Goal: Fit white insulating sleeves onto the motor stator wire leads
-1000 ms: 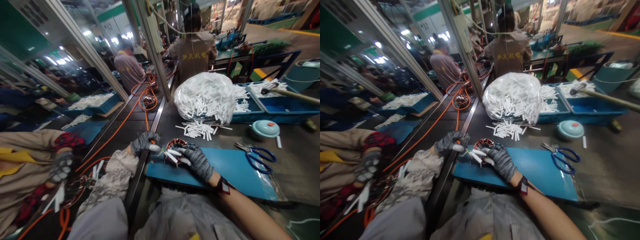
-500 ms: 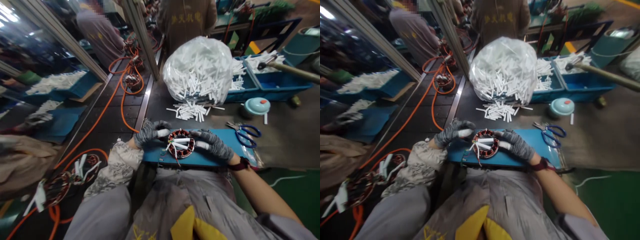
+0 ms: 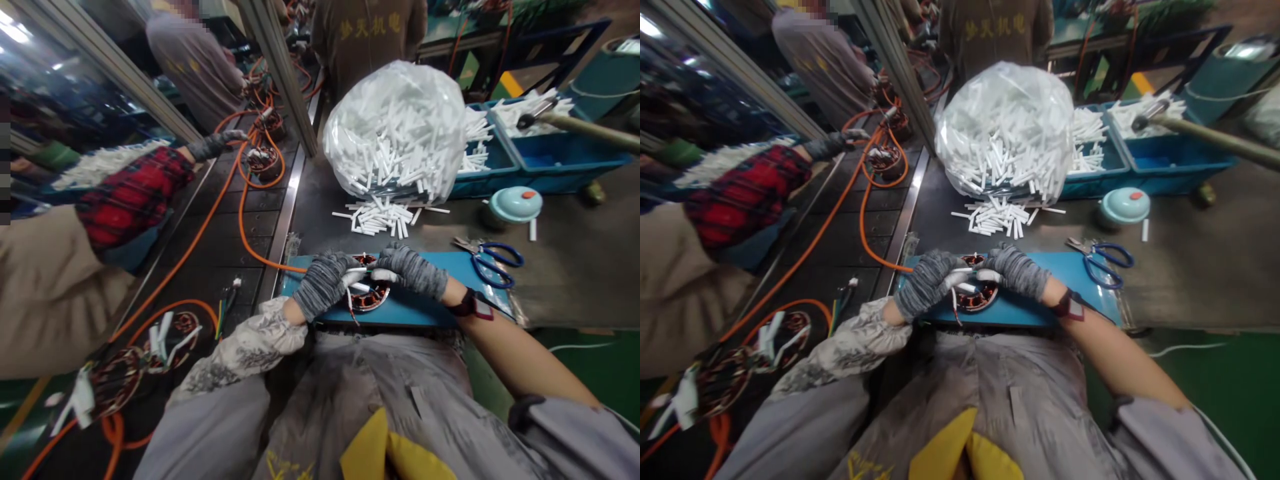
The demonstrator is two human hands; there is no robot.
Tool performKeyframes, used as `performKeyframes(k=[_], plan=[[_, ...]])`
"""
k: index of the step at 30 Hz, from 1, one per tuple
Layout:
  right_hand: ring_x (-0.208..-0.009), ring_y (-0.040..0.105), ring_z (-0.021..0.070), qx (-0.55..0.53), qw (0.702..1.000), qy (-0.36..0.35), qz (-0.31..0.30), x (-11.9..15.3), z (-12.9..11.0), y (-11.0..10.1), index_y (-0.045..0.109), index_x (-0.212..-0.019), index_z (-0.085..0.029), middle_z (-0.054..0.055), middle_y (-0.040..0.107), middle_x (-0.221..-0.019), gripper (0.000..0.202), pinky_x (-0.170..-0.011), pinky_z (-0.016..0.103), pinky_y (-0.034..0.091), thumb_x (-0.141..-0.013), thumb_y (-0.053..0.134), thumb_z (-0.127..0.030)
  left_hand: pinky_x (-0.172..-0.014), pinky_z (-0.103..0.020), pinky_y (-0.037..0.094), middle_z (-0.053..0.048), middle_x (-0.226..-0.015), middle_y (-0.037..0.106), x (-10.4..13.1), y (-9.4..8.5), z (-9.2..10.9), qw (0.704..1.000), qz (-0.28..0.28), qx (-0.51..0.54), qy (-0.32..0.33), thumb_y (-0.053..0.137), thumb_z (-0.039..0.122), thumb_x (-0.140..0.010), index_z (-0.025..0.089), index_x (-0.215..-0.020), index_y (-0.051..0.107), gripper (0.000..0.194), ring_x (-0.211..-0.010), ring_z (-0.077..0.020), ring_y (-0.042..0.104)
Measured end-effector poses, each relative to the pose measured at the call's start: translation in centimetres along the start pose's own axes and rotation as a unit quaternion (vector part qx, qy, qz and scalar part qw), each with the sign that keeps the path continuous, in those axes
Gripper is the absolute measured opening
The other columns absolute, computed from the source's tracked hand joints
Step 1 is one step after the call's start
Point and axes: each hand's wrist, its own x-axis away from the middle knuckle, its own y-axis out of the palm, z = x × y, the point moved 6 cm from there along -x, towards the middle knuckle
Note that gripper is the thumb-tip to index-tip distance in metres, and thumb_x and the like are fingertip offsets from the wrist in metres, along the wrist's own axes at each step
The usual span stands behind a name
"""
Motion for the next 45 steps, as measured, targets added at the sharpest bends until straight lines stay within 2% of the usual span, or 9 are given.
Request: performKeyframes(k=[5, 10, 17, 21, 25, 28, 31, 35, 45], plan=[[-0.072, 0.061, 0.0183, -0.037, 0.997, 0.055, 0.033, -0.1, -0.1, 0.3, 0.077, -0.089, -0.017, 0.007, 0.069, -0.078, 0.056, -0.070, 0.032, 0.048, -0.098, 0.049, -0.065, -0.094, -0.038, 0.053, -0.009, -0.103, 0.077, -0.1, -0.2, 0.2, 1.000, -0.019, 0.015, 0.012, 0.058, 0.035, -0.099, 0.019, -0.115, 0.075, 0.028, -0.099, -0.0232, 0.071], [-0.094, 0.071, 0.0228, -0.139, 0.986, 0.085, 0.043, 1.3, 0.6, 0.5, 0.075, -0.118, -0.023, 0.007, 0.077, -0.105, 0.041, -0.085, 0.037, 0.055, -0.095, 0.061, -0.055, -0.091, -0.034, 0.053, -0.007, -0.110, 0.078, -0.5, -0.8, 0.3, 0.989, -0.123, 0.076, 0.023, 0.054, 0.036, -0.101, 0.020, -0.120, 0.074, 0.032, -0.100, -0.0223, 0.072], [-0.100, 0.070, 0.0229, -0.142, 0.976, 0.095, 0.132, 2.7, 1.1, -0.6, 0.067, -0.126, -0.024, 0.008, 0.073, -0.117, 0.041, -0.092, 0.042, 0.058, -0.092, 0.068, -0.047, -0.086, -0.037, 0.054, -0.011, -0.104, 0.076, -3.4, 1.6, 3.3, 0.968, -0.246, -0.036, -0.041, 0.053, 0.046, -0.100, 0.018, -0.111, 0.075, 0.037, -0.096, -0.0269, 0.072], [-0.102, 0.070, 0.0235, -0.121, 0.971, 0.101, 0.177, 5.2, 1.0, -1.6, 0.065, -0.127, -0.025, 0.008, 0.071, -0.118, 0.038, -0.092, 0.042, 0.059, -0.094, 0.067, -0.044, -0.099, -0.046, 0.052, -0.015, -0.119, 0.069, -4.5, 0.9, 3.0, 0.989, -0.144, -0.032, -0.022, 0.073, 0.054, -0.084, 0.016, -0.115, 0.072, 0.049, -0.110, -0.0319, 0.068], [-0.098, 0.071, 0.0205, -0.087, 0.977, 0.065, 0.182, 6.6, -0.5, -1.3, 0.071, -0.116, -0.026, 0.005, 0.075, -0.108, 0.022, -0.090, 0.037, 0.059, -0.098, 0.063, -0.034, -0.101, -0.040, 0.054, -0.011, -0.127, 0.069, -4.8, 1.1, 0.1, 0.981, -0.102, 0.158, -0.039, 0.089, 0.047, -0.069, 0.019, -0.137, 0.059, 0.079, -0.113, -0.0264, 0.068], [-0.107, 0.070, 0.0203, -0.072, 0.987, -0.023, 0.139, 5.8, -2.2, 0.2, 0.070, -0.126, -0.029, 0.007, 0.073, -0.121, 0.027, -0.096, 0.038, 0.057, -0.101, 0.058, -0.031, -0.098, -0.040, 0.056, -0.009, -0.117, 0.073, -4.7, 0.9, -1.5, 0.983, -0.037, 0.158, -0.082, 0.084, 0.044, -0.077, 0.017, -0.134, 0.061, 0.067, -0.106, -0.0244, 0.071], [-0.114, 0.068, 0.0211, -0.084, 0.990, -0.033, 0.108, 4.6, -2.6, 1.6, 0.065, -0.135, -0.032, 0.006, 0.072, -0.127, 0.033, -0.102, 0.040, 0.054, -0.104, 0.054, -0.034, -0.107, -0.044, 0.051, -0.011, -0.121, 0.071, -3.6, -0.4, -0.1, 0.994, 0.025, 0.096, 0.042, 0.073, 0.041, -0.088, 0.018, -0.111, 0.074, 0.032, -0.115, -0.0254, 0.066], [-0.110, 0.069, 0.0226, -0.189, 0.975, 0.049, 0.104, 3.5, -1.7, 1.9, 0.071, -0.125, -0.029, 0.004, 0.075, -0.119, 0.031, -0.101, 0.042, 0.055, -0.099, 0.061, -0.043, -0.117, -0.050, 0.042, -0.011, -0.142, 0.061, -1.1, -0.3, 1.0, 0.983, -0.062, 0.061, 0.164, 0.063, 0.038, -0.095, 0.023, -0.118, 0.075, 0.030, -0.135, -0.0285, 0.054], [-0.105, 0.072, 0.0256, -0.295, 0.948, 0.114, 0.018, 1.3, -1.0, 1.7, 0.079, -0.110, -0.025, 0.005, 0.078, -0.111, 0.036, -0.101, 0.044, 0.054, -0.089, 0.071, -0.053, -0.125, -0.046, 0.034, -0.011, -0.146, 0.057, -0.5, 0.7, -0.1, 0.974, -0.092, 0.194, 0.071, 0.055, 0.031, -0.097, 0.020, -0.123, 0.070, 0.032, -0.143, -0.0251, 0.047]])
